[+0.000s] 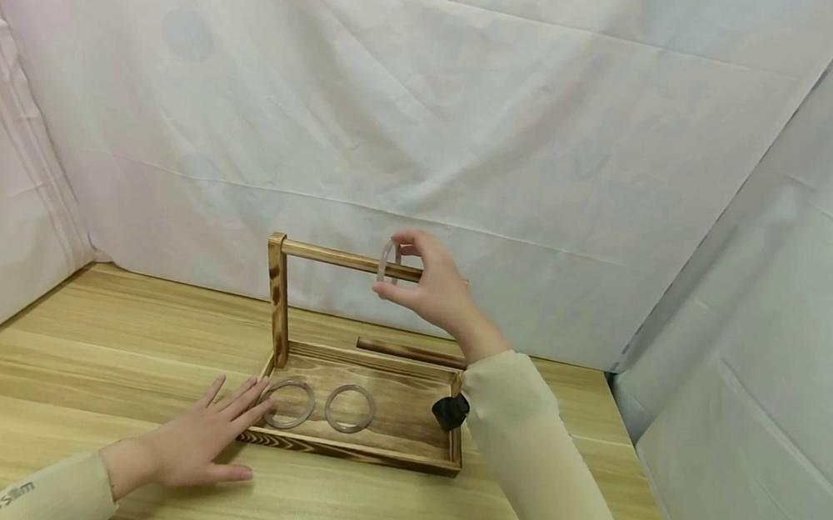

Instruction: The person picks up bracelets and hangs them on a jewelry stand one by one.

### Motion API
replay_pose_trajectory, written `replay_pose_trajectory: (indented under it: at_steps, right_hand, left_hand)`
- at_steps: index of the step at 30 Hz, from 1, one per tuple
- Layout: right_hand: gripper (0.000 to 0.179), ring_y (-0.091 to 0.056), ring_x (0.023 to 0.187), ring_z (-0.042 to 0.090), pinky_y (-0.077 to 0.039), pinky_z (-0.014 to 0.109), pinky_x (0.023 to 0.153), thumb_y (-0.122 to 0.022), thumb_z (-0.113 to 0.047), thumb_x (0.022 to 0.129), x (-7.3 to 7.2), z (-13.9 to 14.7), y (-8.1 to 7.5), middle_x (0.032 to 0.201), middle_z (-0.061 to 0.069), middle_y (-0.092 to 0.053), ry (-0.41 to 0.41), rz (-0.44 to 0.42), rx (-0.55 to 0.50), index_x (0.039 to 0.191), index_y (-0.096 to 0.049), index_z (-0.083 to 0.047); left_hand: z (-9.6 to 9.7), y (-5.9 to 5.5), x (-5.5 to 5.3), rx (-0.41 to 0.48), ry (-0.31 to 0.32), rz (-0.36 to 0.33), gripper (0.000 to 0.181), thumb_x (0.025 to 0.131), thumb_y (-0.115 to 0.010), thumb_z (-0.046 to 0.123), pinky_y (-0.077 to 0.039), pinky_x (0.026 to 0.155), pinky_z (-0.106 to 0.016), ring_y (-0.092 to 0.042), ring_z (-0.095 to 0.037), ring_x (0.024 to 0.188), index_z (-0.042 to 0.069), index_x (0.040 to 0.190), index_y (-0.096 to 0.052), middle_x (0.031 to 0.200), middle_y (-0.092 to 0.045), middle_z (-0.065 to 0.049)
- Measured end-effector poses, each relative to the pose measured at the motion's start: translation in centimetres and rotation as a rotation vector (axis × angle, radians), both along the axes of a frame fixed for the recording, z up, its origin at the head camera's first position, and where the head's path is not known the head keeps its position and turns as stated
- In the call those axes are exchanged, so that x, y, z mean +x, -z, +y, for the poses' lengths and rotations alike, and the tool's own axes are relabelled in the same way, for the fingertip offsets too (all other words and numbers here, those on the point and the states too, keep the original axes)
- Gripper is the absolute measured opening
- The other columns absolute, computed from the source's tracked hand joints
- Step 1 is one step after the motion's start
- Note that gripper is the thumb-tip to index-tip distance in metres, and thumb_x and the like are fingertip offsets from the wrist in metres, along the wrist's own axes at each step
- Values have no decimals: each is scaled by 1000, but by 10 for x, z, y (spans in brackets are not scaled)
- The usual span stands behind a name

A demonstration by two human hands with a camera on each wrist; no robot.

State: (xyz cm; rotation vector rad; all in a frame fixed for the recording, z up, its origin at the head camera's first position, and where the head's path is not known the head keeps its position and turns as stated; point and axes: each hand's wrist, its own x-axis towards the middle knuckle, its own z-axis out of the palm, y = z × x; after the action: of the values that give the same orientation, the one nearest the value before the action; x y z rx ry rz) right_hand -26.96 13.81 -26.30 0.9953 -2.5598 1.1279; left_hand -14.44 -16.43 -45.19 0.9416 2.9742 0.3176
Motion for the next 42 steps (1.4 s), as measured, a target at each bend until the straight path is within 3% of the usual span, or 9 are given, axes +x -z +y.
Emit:
replay_pose_trajectory:
  at_steps: [4,8,14,16,21,27,33,38,42]
  right_hand:
    - [59,-51,119,22,-45,46,98,-76,-22,78,0,-5,-1,123,6,-55,2,-15,22,129,-47,-11]
    - [60,-52,119,24,-43,45,101,-77,-19,77,-1,-12,-1,123,8,-56,-13,-4,26,128,-48,-8]
    - [61,-53,118,24,-41,44,104,-78,-18,76,-2,-19,-1,122,9,-57,-28,5,37,128,-48,-7]
    - [62,-52,120,24,-41,44,104,-78,-19,75,-2,-21,-1,123,8,-56,-28,0,45,129,-48,-7]
    - [62,-52,121,24,-44,44,101,-78,-19,76,-5,-28,-1,124,7,-54,-27,-11,62,130,-47,-9]
    - [60,-52,119,23,-44,43,101,-77,-21,77,-4,-35,-1,124,7,-55,-45,-13,81,128,-48,-9]
    - [60,-51,119,22,-44,42,101,-76,-24,77,-5,-40,1,124,6,-54,-57,-8,115,128,-47,-10]
    - [61,-51,121,23,-43,42,102,-76,-26,78,-5,-44,0,125,5,-53,-55,7,144,128,-47,-11]
    - [61,-51,121,24,-43,43,102,-76,-28,77,-2,-47,-3,127,5,-53,-50,19,166,128,-47,-11]
  left_hand:
    - [0,-1,0,-7,1,-2,91,82,-46,69,-11,110,-64,-20,-38,142,5,145,-32,154,-20,-20]
    - [0,-2,2,1,-4,-10,90,83,-46,68,2,113,-60,-19,-38,142,5,145,-32,154,-19,-20]
    - [0,-1,3,9,-6,-32,90,84,-45,69,25,109,-37,-17,-37,143,6,146,-30,155,-16,-19]
    - [0,-2,3,9,-6,-35,90,84,-45,69,23,110,-41,-17,-37,143,6,146,-30,155,-16,-19]
    - [1,-3,3,-5,1,-21,91,83,-45,69,-6,112,-63,-18,-38,142,5,146,-31,155,-17,-19]
    - [2,-3,4,22,1,-43,90,83,-46,68,2,113,-59,-17,-38,142,4,145,-31,155,-16,-20]
    - [3,-3,4,-10,2,-26,90,83,-45,69,-8,111,-64,-18,-38,142,5,145,-31,155,-17,-20]
    - [4,-1,4,24,-8,-42,91,83,-47,68,3,113,-59,-15,-37,143,5,146,-30,156,-15,-18]
    - [4,-1,4,11,-7,-39,91,83,-46,68,0,113,-61,-15,-37,143,5,146,-31,156,-15,-19]
